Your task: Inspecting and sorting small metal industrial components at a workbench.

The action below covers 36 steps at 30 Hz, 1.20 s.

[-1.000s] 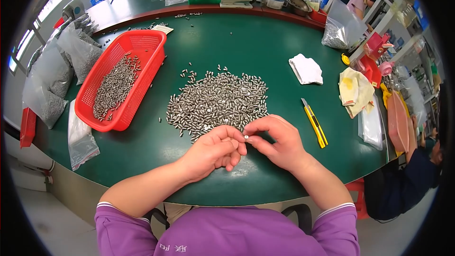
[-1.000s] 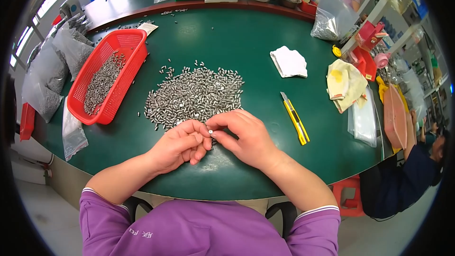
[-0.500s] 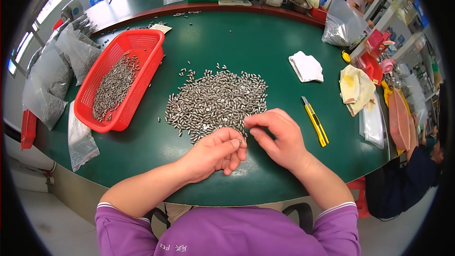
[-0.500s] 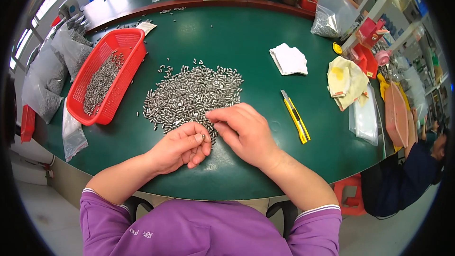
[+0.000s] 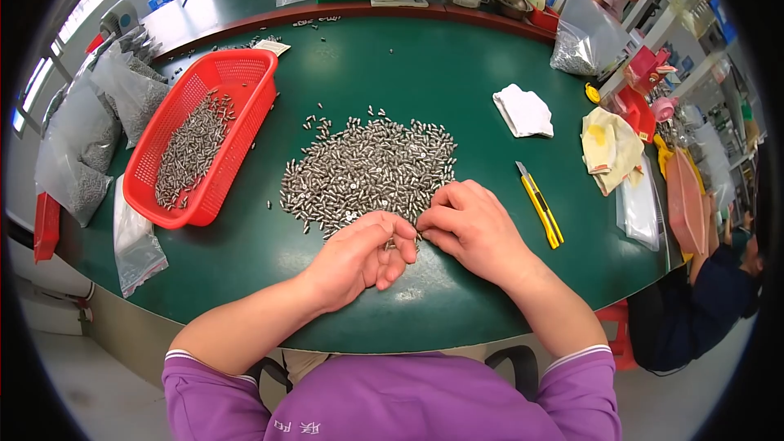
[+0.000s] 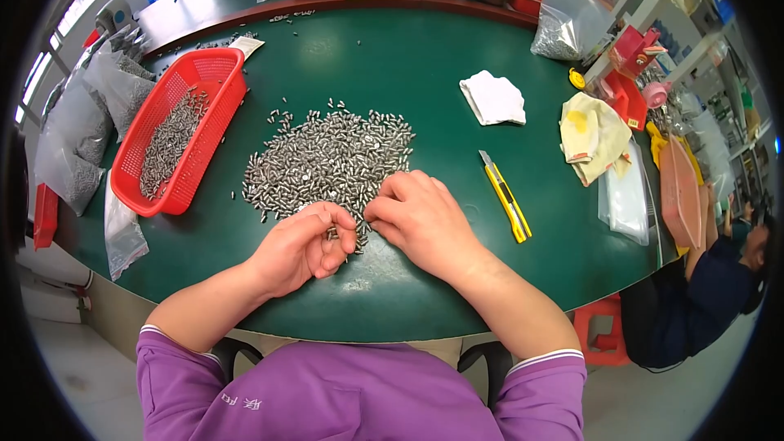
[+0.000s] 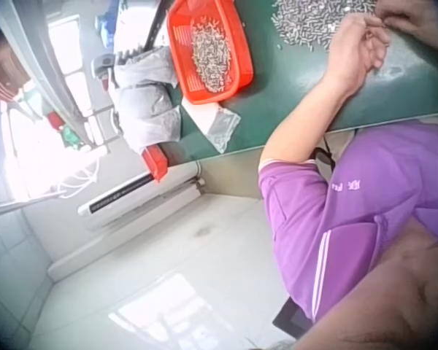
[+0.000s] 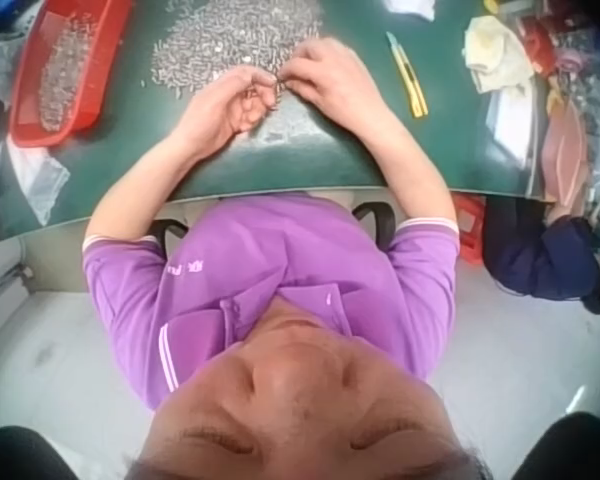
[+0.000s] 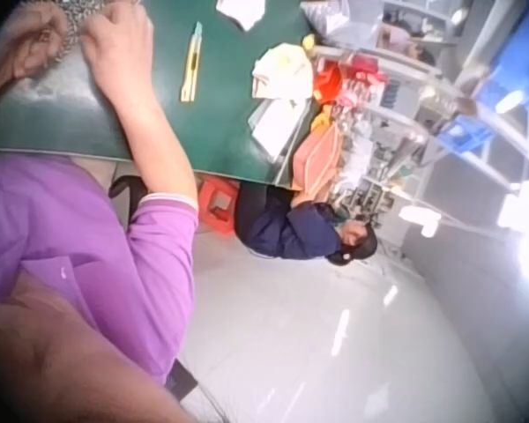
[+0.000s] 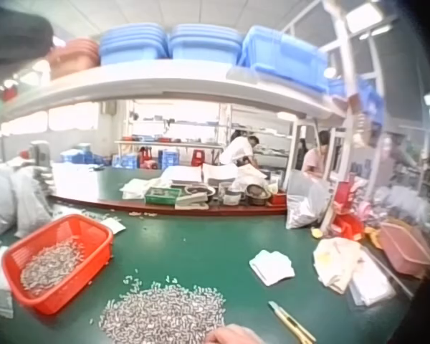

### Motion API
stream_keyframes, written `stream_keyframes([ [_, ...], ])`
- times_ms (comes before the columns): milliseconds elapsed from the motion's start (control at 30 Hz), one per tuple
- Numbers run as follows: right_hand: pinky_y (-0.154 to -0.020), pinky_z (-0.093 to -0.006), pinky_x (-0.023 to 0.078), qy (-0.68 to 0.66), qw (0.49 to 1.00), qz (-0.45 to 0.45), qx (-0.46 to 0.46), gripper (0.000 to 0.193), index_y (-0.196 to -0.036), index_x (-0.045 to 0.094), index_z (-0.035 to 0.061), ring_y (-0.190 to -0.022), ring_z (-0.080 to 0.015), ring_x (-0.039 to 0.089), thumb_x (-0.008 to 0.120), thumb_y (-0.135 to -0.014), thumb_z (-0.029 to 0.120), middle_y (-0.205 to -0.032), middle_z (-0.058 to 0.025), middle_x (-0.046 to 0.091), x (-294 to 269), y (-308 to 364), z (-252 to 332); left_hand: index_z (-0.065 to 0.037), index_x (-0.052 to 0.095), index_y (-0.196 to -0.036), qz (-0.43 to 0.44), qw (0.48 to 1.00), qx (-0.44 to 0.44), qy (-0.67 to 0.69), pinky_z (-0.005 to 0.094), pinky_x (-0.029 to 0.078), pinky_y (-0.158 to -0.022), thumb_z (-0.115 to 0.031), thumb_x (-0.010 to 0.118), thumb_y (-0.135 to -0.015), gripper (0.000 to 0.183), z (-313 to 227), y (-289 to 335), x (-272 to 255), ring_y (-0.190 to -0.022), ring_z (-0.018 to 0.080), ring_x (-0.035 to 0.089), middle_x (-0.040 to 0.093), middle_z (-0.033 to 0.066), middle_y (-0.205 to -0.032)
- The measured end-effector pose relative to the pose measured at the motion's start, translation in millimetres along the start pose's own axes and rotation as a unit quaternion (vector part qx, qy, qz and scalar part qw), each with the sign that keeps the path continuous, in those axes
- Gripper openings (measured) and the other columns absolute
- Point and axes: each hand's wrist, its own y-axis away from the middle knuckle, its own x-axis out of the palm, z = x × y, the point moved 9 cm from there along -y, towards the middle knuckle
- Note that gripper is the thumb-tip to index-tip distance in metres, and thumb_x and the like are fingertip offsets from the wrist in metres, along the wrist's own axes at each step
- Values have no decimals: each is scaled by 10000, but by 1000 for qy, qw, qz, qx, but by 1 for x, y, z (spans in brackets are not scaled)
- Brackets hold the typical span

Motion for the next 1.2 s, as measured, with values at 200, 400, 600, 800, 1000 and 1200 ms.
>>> stream_keyframes([
  [200, -730, -361, 420, -12, 1000, -13, -1, 134, -809, 561, 86, -828, -243, 516, 647, -707, 79, -829, -40, 523, 0, -1, 0, -35, 484, -1014, 1, 1000, -4, -13, 213, 384, -504, -155, 392, -925, 175, 0, 1, 3, -607, 99, 475, 544, 68, -843],
  [400, -710, -340, 450, -101, 993, -53, -40, 164, -821, 560, 72, -793, -237, 568, 660, -695, 38, -839, -44, 587, -10, 0, 12, -50, 477, -972, 8, 999, -20, -46, 201, 391, -495, -141, 468, -911, 109, 3, 2, 7, -595, 79, 494, 544, 40, -816],
  [600, -670, -328, 460, -116, 986, -89, -75, 238, -882, 588, 81, -743, -220, 586, 686, -671, 29, -822, -29, 612, -18, 0, 20, -51, 463, -950, 8, 999, -13, -51, 202, 394, -500, -142, 469, -912, 99, 2, 2, 7, -596, 80, 496, 548, 40, -812],
  [800, -659, -330, 461, -144, 981, -97, -84, 264, -935, 595, 96, -727, -215, 583, 681, -688, 58, -815, -10, 622, -19, 0, 23, -45, 450, -953, -1, 998, -19, -59, 203, 393, -502, -140, 488, -904, 114, 4, 2, 6, -595, 77, 495, 553, 45, -804],
  [1000, -636, -325, 467, -166, 978, -105, -72, 273, -955, 606, 90, -728, -206, 587, 679, -696, 46, -807, -11, 628, -18, 1, 20, -45, 455, -966, 5, 997, -27, -65, 201, 391, -497, -147, 497, -901, 128, 5, 2, 7, -589, 73, 492, 550, 34, -800],
  [1200, -637, -319, 466, -132, 983, -125, -39, 254, -951, 618, 92, -715, -214, 582, 667, -708, 39, -802, -27, 627, -20, 1, 14, -53, 468, -963, 13, 999, -31, -35, 206, 386, -489, -163, 436, -928, 120, 6, 2, 7, -592, 85, 492, 545, 43, -811],
])
